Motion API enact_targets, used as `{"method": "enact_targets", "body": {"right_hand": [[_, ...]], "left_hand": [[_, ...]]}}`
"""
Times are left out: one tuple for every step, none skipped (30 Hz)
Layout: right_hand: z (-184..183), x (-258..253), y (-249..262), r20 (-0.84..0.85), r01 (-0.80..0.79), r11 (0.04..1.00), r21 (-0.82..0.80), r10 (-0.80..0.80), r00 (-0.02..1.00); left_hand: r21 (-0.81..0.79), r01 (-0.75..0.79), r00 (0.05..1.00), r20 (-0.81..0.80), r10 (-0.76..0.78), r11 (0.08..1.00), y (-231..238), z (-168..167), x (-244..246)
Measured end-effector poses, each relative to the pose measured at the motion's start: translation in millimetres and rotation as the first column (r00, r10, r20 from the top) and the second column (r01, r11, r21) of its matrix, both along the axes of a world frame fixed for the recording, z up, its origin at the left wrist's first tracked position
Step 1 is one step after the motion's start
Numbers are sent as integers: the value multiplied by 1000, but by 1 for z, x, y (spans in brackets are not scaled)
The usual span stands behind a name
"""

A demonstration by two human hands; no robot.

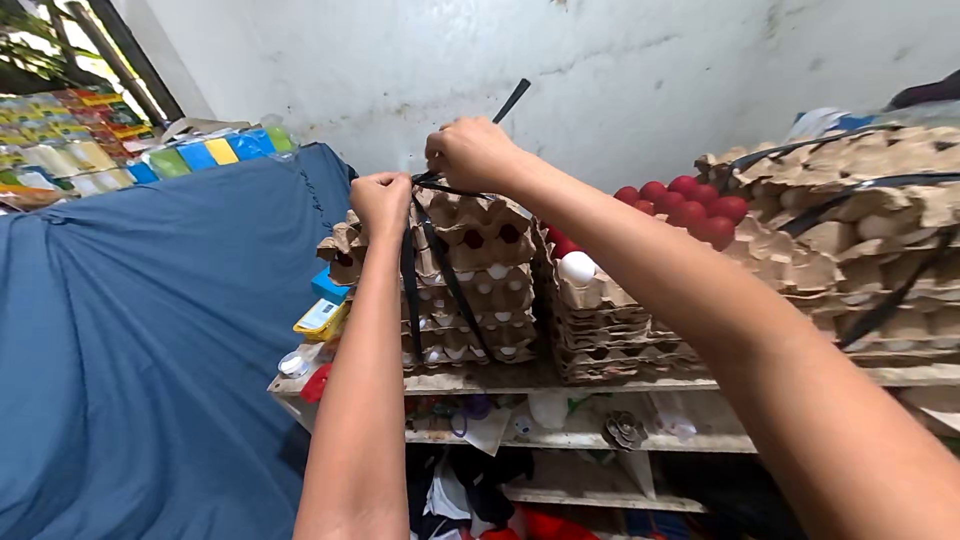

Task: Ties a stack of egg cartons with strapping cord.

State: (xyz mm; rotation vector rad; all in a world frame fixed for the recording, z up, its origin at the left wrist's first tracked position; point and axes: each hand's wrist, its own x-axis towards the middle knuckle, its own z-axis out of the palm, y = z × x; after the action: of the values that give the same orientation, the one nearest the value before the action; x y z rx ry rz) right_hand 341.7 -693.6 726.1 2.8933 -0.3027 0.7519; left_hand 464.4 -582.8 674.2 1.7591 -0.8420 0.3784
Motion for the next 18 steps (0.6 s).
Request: {"method": "enact_targets", "body": {"right_hand": [[-3, 4, -1, -42, -50, 996, 77, 53, 998], [-7, 8, -3, -59, -105, 984, 144, 114, 992], [-11, 10, -3, -66, -135, 974, 181, 149, 987], [-16, 11, -3, -58, -153, 973, 175, 165, 985], [-18, 10, -4, -51, -176, 973, 153, 185, 981], [-17, 7, -5, -48, -214, 967, 135, 222, 974], [-14, 3, -8, -49, -255, 958, 134, 263, 964], [-10, 0, -12, -47, -265, 952, 152, 275, 960], [-7, -1, -20, -32, -250, 950, 189, 261, 965], [-5, 0, -28, -6, -200, 949, 244, 208, 978], [-3, 2, -36, 19, -127, 944, 304, 127, 992], [-3, 9, -46, 42, -72, 940, 334, 62, 997], [-5, 16, -57, 54, -41, 943, 330, 25, 998], [-8, 25, -66, 46, -19, 951, 310, 5, 999], [-11, 34, -72, 16, 1, 963, 271, -6, 1000], [-12, 43, -75, -21, 20, 972, 233, -15, 1000], [-13, 50, -74, -67, 44, 977, 209, -31, 997], [-13, 55, -71, -123, 74, 976, 204, -50, 991]], "left_hand": [[5, 2, 999, 36, -2, 1000, 0, -1, -1], [2, 9, 997, 72, -9, 1000, 1, -2, -1], [2, 19, 994, 104, -19, 1000, 2, -2, -1], [1, 22, 991, 135, -22, 1000, 3, -3, -1], [-11, 24, 987, 161, -22, 1000, 3, -4, -2], [-31, 19, 983, 184, -13, 999, 3, -5, -3], [-53, 11, 979, 204, 0, 999, 2, -7, -3], [-61, 5, 976, 217, 8, 998, 1, -7, -4], [-38, 3, 976, 216, 5, 999, 0, -6, -4], [20, 8, 981, 194, -12, 1000, 1, -4, -4], [87, 11, 986, 162, -25, 996, 2, -1, -5], [160, 18, 990, 132, -40, 987, 2, 2, -6], [225, 9, 992, 124, -37, 974, 1, 3, -8], [278, -20, 991, 133, -18, 960, -1, 3, -10], [325, -56, 990, 140, 10, 944, -4, 3, -12], [368, -78, 991, 126, 34, 927, -6, 3, -14], [406, -97, 993, 105, 59, 909, -9, 5, -16], [446, -113, 993, 85, 83, 888, -10, 6, -16]]}}
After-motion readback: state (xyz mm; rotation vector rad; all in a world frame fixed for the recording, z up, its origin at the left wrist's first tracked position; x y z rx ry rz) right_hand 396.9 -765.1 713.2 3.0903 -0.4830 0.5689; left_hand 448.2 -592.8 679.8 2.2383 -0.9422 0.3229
